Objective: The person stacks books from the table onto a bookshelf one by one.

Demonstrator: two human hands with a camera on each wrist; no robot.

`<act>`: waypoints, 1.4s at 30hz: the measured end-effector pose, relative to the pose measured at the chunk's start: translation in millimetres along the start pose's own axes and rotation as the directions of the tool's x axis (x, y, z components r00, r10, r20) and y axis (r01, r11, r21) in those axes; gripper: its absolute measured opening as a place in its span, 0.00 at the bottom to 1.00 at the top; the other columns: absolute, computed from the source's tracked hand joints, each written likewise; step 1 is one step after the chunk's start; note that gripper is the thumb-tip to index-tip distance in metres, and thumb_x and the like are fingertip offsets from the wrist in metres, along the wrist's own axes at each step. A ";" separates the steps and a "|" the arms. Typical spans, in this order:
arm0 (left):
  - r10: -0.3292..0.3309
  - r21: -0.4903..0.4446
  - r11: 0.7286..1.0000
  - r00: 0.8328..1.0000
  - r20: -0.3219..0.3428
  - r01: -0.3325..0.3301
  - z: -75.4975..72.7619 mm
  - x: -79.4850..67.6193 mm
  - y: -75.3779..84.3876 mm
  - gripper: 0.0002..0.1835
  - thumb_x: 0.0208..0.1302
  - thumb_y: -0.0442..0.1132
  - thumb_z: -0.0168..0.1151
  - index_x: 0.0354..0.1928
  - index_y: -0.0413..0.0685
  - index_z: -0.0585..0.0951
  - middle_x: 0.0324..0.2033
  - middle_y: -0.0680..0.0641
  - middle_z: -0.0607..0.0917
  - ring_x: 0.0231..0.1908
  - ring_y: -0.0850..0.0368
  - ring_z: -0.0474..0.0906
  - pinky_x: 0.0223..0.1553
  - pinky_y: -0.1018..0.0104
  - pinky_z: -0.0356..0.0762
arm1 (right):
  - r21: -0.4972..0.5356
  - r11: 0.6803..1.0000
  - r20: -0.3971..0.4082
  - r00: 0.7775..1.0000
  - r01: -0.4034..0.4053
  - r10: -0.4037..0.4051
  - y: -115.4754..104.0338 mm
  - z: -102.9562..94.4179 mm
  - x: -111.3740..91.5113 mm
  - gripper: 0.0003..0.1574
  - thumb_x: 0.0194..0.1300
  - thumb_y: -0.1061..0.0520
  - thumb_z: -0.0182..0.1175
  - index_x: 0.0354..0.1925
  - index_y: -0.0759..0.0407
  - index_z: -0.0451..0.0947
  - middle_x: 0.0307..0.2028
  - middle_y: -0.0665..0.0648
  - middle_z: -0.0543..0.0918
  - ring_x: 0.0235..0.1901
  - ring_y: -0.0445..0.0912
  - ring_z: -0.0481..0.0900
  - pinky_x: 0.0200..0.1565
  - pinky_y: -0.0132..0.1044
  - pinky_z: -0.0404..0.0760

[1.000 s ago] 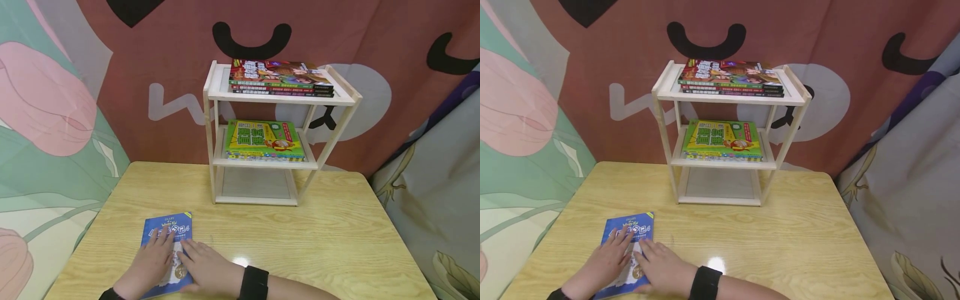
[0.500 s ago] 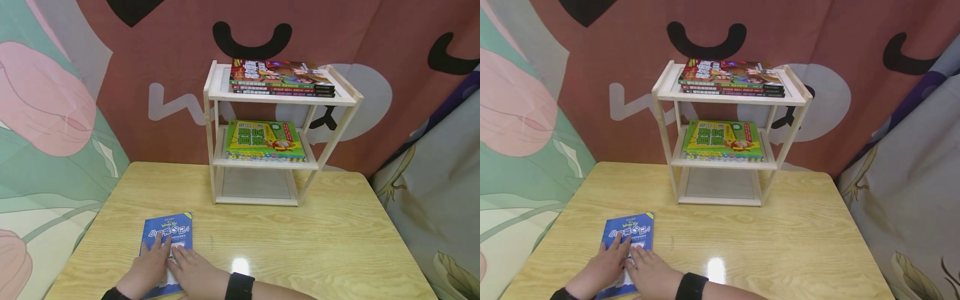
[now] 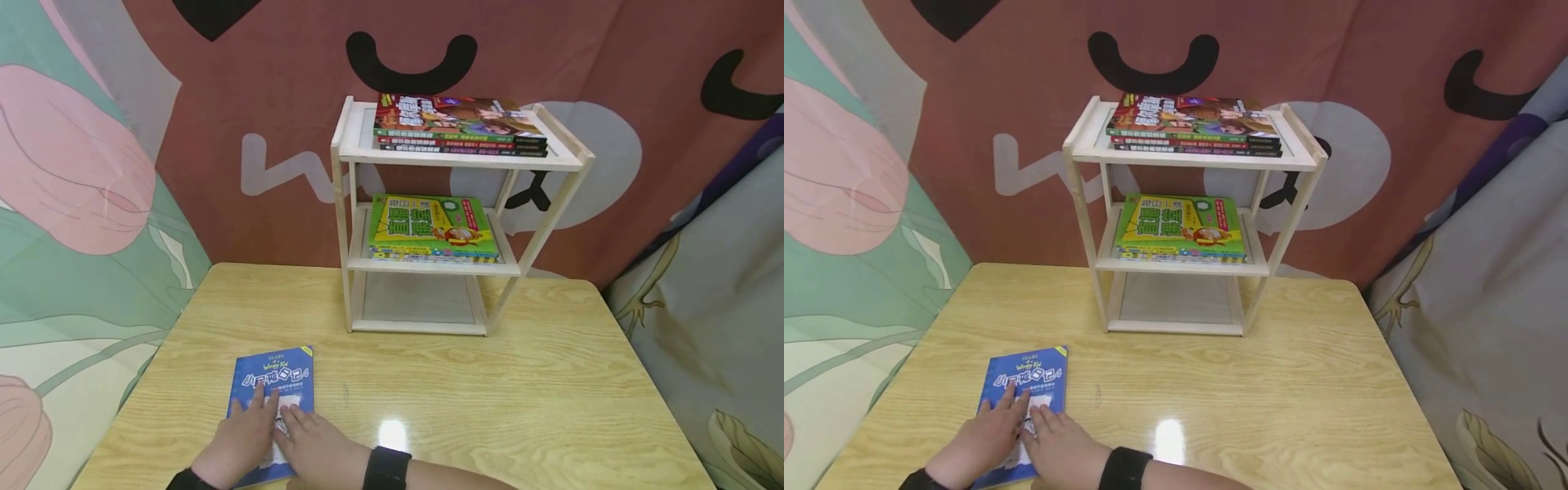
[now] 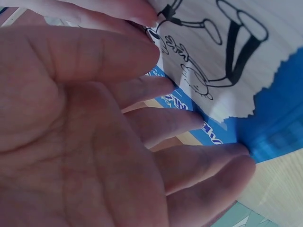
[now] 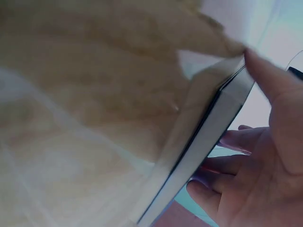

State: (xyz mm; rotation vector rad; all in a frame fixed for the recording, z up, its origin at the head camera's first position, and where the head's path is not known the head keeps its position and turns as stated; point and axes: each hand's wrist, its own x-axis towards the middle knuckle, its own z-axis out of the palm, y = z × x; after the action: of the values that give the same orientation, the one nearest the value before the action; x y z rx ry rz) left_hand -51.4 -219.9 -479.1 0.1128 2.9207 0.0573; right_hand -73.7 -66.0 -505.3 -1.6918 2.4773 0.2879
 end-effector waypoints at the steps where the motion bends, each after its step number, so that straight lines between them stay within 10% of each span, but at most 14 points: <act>1: 0.003 0.001 1.000 1.000 -0.001 -0.003 -0.5 0.0 -0.2 0.28 0.57 0.38 0.61 0.60 0.34 0.71 0.58 0.24 0.65 0.44 0.15 0.62 0.27 0.30 0.70 | -0.001 1.000 -0.002 1.000 -0.002 0.002 0.1 -0.9 0.3 0.51 0.61 0.26 0.42 0.72 0.52 0.50 0.71 0.58 0.48 0.68 0.49 0.41 0.64 0.37 0.51; 12: 0.027 0.003 1.000 0.999 0.027 -0.027 -4.1 -2.5 1.8 0.28 0.57 0.41 0.61 0.58 0.34 0.73 0.57 0.25 0.68 0.44 0.19 0.66 0.31 0.32 0.71 | 0.075 0.997 0.054 0.998 -0.019 0.015 -1.3 -12.2 -5.9 0.51 0.58 0.23 0.42 0.71 0.48 0.53 0.69 0.58 0.54 0.66 0.49 0.52 0.58 0.36 0.64; 25: 0.078 -0.037 0.996 0.997 0.029 -0.077 -8.4 -9.7 -1.7 0.20 0.61 0.29 0.54 0.56 0.40 0.77 0.56 0.33 0.72 0.48 0.27 0.68 0.39 0.34 0.71 | -0.090 0.990 -0.047 0.992 0.109 -0.114 5.4 -20.1 -19.5 0.35 0.69 0.34 0.41 0.64 0.50 0.69 0.58 0.58 0.72 0.56 0.48 0.69 0.51 0.34 0.73; 36: 0.042 -0.051 0.998 0.996 0.078 -0.038 -3.0 -9.7 -18.1 0.33 0.54 0.43 0.65 0.64 0.49 0.70 0.61 0.31 0.65 0.55 0.24 0.60 0.43 0.29 0.65 | 0.040 0.979 -0.068 0.978 0.200 -0.197 32.9 -35.3 -32.9 0.23 0.64 0.37 0.52 0.52 0.44 0.76 0.42 0.41 0.77 0.37 0.32 0.70 0.43 0.22 0.72; 42: 0.068 -0.074 0.995 0.998 0.011 -0.067 0.0 -12.4 -25.4 0.40 0.48 0.49 0.69 0.66 0.52 0.68 0.63 0.33 0.63 0.57 0.26 0.57 0.44 0.30 0.65 | 0.207 0.951 -0.100 0.972 0.231 -0.215 58.8 -44.0 -45.4 0.23 0.63 0.51 0.56 0.57 0.46 0.75 0.52 0.41 0.76 0.51 0.29 0.69 0.52 0.21 0.65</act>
State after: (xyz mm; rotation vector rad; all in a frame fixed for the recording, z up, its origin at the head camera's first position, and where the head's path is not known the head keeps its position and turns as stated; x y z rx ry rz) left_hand -41.2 -246.3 -477.6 0.1998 2.8966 0.1743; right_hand -111.9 -14.1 -447.9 -1.8943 2.2393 -0.0716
